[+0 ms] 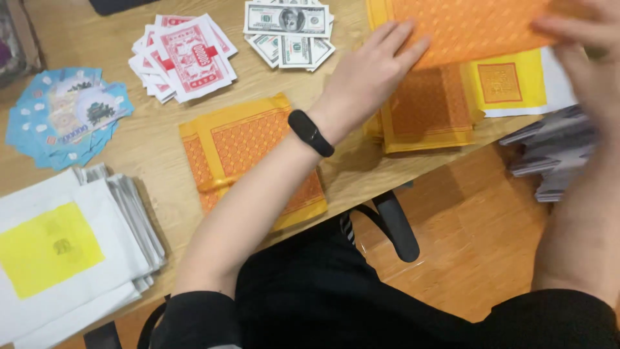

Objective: The person repeatedly picks up yellow paper sheets with red patterns, folds them in half, and places them into a growing stack on the right side of the table. The person handles the papers one at a time throughout the clip.

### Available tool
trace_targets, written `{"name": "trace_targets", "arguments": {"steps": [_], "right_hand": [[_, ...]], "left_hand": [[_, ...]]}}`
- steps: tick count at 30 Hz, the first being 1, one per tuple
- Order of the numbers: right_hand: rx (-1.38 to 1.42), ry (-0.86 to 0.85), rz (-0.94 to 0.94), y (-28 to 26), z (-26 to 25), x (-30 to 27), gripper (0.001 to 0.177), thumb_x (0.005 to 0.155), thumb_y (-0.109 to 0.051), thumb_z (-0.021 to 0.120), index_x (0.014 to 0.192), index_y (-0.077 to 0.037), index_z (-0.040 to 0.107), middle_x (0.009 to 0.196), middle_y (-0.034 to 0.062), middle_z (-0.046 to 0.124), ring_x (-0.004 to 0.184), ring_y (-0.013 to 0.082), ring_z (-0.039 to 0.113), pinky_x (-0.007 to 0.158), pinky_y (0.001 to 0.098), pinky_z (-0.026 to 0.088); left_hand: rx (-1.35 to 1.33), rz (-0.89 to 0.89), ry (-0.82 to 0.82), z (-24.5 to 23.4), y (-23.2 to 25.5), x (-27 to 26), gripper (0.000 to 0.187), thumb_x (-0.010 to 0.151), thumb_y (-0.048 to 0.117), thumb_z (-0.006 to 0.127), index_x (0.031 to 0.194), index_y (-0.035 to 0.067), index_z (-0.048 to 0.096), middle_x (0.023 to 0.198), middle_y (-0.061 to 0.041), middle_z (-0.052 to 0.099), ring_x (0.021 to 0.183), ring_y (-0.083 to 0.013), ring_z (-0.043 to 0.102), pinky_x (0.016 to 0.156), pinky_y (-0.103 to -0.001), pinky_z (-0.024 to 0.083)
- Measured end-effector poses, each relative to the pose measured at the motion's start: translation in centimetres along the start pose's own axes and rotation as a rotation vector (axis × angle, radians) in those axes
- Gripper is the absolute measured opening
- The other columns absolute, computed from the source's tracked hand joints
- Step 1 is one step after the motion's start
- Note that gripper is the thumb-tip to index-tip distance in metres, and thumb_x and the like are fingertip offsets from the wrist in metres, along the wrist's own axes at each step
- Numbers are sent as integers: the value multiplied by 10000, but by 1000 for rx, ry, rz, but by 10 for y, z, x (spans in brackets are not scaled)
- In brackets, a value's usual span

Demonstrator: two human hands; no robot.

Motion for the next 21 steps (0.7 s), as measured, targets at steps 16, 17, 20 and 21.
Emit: {"name": "trace_targets", "arguments": {"steps": [16,17,20,21], "right_hand": [[-38,-118,534,34,125,-99,601,829,37,471,1347,-237,605,1469,135,478,1331,398,447,1095,516,380],[-121,3,448,19,111,-89,614,842,95,459,1387,-160,583,1438,164,469,1341,411,409,1108,535,341],[-208,199,329,-11,94,-64,537,903,103,474,1408,-58,560,1369,180,472,1332,405,381,1116,543,300],[-211,264,299,-20,92,-57,451,951,54,501,1390,-34,557,1331,169,483,1313,385,391,1111,531,297]], "left_hand": [[-38,-77,-352,80,18,-79,461,948,161,527,1404,99,499,1447,-214,453,1372,-435,364,1022,-564,406],[-104,-62,-374,74,20,-77,492,961,312,527,1407,104,494,1472,-209,422,1397,-425,330,1051,-580,376],[-136,-12,-294,69,23,-75,483,964,439,550,1330,124,552,1413,-166,462,1368,-367,380,1059,-544,378],[-109,18,-197,65,24,-75,409,953,416,572,1250,137,614,1329,-130,533,1314,-320,463,1039,-491,410]]}}
Point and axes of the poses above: each hand's wrist, its own x-axis towards the middle knuckle, its own z-axis out of the palm, y = z × x, the point moved 10 cm from there along x, towards the middle knuckle
